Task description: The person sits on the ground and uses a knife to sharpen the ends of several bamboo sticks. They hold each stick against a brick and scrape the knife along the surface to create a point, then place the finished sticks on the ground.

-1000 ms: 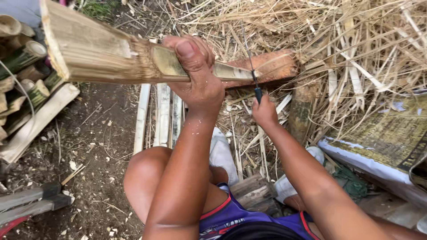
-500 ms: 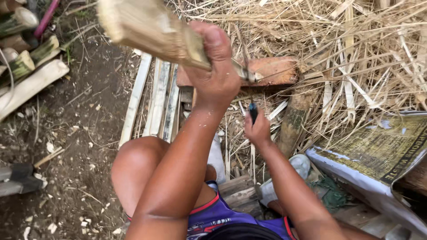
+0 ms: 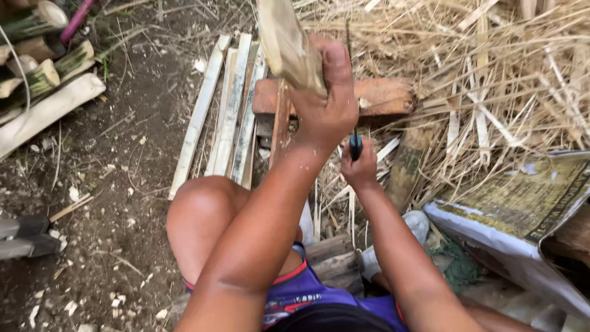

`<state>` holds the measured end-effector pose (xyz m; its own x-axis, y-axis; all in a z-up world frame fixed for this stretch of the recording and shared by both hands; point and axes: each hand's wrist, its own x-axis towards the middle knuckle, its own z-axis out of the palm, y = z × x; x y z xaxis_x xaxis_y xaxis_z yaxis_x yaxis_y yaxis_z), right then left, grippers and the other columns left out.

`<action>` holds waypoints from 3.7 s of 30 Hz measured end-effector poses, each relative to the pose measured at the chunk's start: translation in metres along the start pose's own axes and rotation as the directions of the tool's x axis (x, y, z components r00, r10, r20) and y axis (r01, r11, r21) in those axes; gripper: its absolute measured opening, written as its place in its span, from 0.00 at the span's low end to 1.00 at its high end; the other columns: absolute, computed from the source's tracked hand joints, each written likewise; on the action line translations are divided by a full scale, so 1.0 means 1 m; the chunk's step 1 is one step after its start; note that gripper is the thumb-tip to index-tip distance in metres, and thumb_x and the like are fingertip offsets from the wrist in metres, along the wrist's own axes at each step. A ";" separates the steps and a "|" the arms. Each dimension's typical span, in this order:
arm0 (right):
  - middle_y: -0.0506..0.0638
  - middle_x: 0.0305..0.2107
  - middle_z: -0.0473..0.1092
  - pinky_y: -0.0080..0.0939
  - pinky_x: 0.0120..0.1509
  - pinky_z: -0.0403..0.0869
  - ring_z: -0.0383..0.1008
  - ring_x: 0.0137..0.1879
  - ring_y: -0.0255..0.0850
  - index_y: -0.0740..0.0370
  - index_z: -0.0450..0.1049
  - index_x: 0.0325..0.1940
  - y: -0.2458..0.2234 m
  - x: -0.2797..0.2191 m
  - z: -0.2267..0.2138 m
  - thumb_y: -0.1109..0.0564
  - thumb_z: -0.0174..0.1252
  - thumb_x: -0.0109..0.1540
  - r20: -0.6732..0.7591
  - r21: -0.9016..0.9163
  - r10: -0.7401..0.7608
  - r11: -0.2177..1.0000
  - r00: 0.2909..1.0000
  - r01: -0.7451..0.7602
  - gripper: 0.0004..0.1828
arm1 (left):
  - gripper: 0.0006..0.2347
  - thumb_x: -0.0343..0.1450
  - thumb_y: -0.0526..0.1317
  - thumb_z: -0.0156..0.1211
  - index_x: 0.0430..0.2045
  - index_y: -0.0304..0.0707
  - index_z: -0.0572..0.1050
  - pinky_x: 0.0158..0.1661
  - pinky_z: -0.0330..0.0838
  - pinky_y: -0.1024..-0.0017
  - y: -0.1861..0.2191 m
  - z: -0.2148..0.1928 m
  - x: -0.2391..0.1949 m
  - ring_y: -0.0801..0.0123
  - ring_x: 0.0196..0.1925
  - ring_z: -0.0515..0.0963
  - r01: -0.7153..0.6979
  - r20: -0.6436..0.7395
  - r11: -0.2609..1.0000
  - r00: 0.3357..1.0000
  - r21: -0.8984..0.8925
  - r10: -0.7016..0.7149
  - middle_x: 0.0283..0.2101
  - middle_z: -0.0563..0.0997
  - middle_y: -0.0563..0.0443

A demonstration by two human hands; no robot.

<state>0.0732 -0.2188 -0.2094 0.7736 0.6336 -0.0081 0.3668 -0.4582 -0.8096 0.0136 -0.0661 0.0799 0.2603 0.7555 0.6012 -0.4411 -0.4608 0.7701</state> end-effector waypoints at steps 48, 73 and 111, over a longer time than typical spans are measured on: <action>0.63 0.27 0.73 0.60 0.42 0.72 0.75 0.36 0.62 0.64 0.73 0.41 0.021 -0.066 -0.025 0.39 0.58 0.68 -0.041 -0.317 0.158 0.934 0.987 -0.163 0.24 | 0.15 0.82 0.49 0.50 0.39 0.35 0.70 0.41 0.75 0.68 0.026 -0.079 0.055 0.70 0.33 0.76 -0.130 -0.242 0.939 0.969 -0.319 0.051 0.31 0.76 0.49; 0.64 0.29 0.74 0.55 0.41 0.74 0.78 0.36 0.59 0.67 0.73 0.42 -0.061 -0.049 -0.023 0.44 0.57 0.65 -0.058 -0.175 0.124 0.976 0.991 -0.132 0.20 | 0.10 0.77 0.43 0.61 0.33 0.34 0.76 0.31 0.76 0.72 0.038 -0.067 0.042 0.73 0.25 0.78 -0.008 -0.072 0.952 0.997 -0.304 -0.015 0.25 0.77 0.54; 0.57 0.25 0.70 0.52 0.39 0.70 0.74 0.33 0.53 0.64 0.72 0.44 -0.062 -0.034 -0.033 0.32 0.45 0.70 0.036 0.016 -0.025 1.000 0.999 0.024 0.31 | 0.14 0.75 0.49 0.68 0.39 0.38 0.73 0.40 0.76 0.75 0.017 -0.063 0.057 0.74 0.34 0.78 0.185 0.216 0.886 0.971 -0.425 -0.099 0.34 0.79 0.55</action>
<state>0.0415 -0.2327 -0.1397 0.7455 0.6664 -0.0090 0.3767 -0.4325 -0.8191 -0.0328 -0.0014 0.1143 0.4823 0.6788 0.5537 -0.7074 -0.0709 0.7032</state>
